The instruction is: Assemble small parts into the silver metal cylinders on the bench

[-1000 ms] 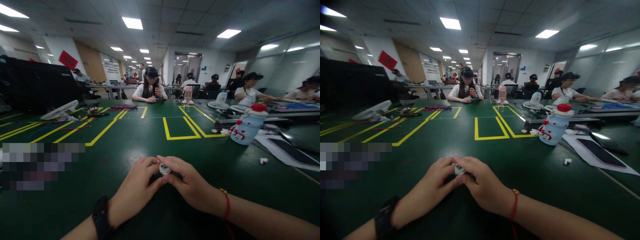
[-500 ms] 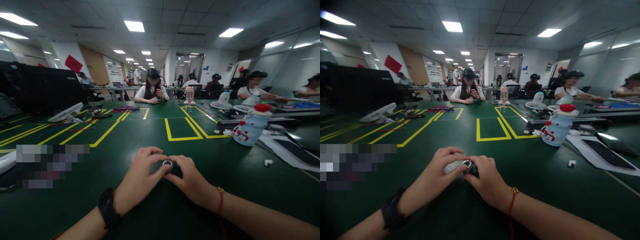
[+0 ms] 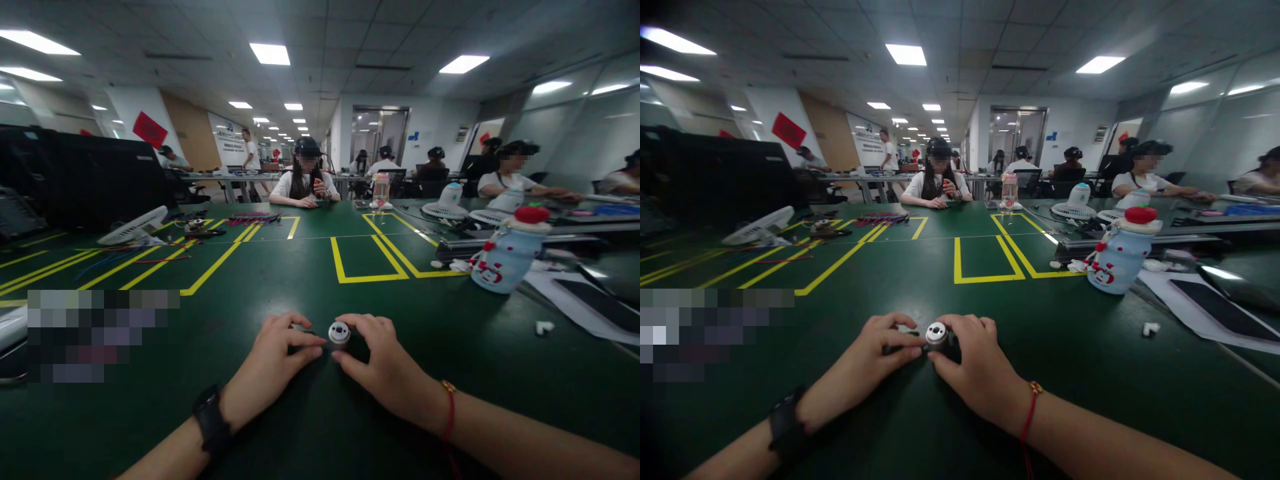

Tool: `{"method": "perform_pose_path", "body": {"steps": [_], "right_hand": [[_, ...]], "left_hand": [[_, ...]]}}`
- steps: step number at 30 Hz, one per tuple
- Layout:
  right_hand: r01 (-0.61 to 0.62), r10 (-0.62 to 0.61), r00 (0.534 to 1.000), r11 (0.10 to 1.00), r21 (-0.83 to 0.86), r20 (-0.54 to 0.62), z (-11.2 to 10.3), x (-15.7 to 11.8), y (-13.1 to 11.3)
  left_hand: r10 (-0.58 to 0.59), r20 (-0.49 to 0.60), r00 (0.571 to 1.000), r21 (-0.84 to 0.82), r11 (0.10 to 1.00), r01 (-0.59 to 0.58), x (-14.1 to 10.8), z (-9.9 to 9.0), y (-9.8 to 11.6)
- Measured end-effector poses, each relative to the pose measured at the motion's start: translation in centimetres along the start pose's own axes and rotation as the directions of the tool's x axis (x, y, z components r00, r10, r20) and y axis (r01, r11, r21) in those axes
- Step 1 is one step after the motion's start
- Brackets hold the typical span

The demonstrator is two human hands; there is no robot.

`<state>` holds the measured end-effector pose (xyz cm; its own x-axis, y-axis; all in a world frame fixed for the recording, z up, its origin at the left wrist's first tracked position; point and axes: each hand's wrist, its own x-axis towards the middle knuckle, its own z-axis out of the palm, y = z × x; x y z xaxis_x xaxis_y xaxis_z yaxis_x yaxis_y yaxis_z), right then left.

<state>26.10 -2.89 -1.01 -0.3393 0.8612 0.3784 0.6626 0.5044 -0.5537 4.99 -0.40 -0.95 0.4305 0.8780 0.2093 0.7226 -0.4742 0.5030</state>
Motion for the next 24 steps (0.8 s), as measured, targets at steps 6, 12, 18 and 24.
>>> {"method": "perform_pose_path", "body": {"steps": [6, 12, 18, 24], "right_hand": [[0.069, -0.067, 0.997, 0.997, -0.04, 0.046, 0.1, 0.0, 0.3], [-0.182, 0.17, 0.982, 0.962, -0.204, -0.078, -5.8, 0.1, 4.0], [-0.511, 0.449, 0.859, 0.759, -0.402, -0.244, -14.5, -4.4, 13.1], [-0.551, 0.446, 0.834, 0.635, -0.541, -0.326, -16.7, -7.1, 16.0]], "left_hand": [[-0.007, 0.033, 0.999, -0.037, 0.999, 0.008, 0.0, 0.0, -0.1], [-0.177, -0.012, 0.984, -0.207, 0.963, 0.171, -0.4, -3.0, -1.5], [-0.397, -0.016, 0.918, -0.318, 0.872, 0.372, 0.2, -3.9, -2.2], [-0.442, 0.007, 0.897, -0.391, 0.824, 0.41, -0.1, -3.9, -1.9]]}}
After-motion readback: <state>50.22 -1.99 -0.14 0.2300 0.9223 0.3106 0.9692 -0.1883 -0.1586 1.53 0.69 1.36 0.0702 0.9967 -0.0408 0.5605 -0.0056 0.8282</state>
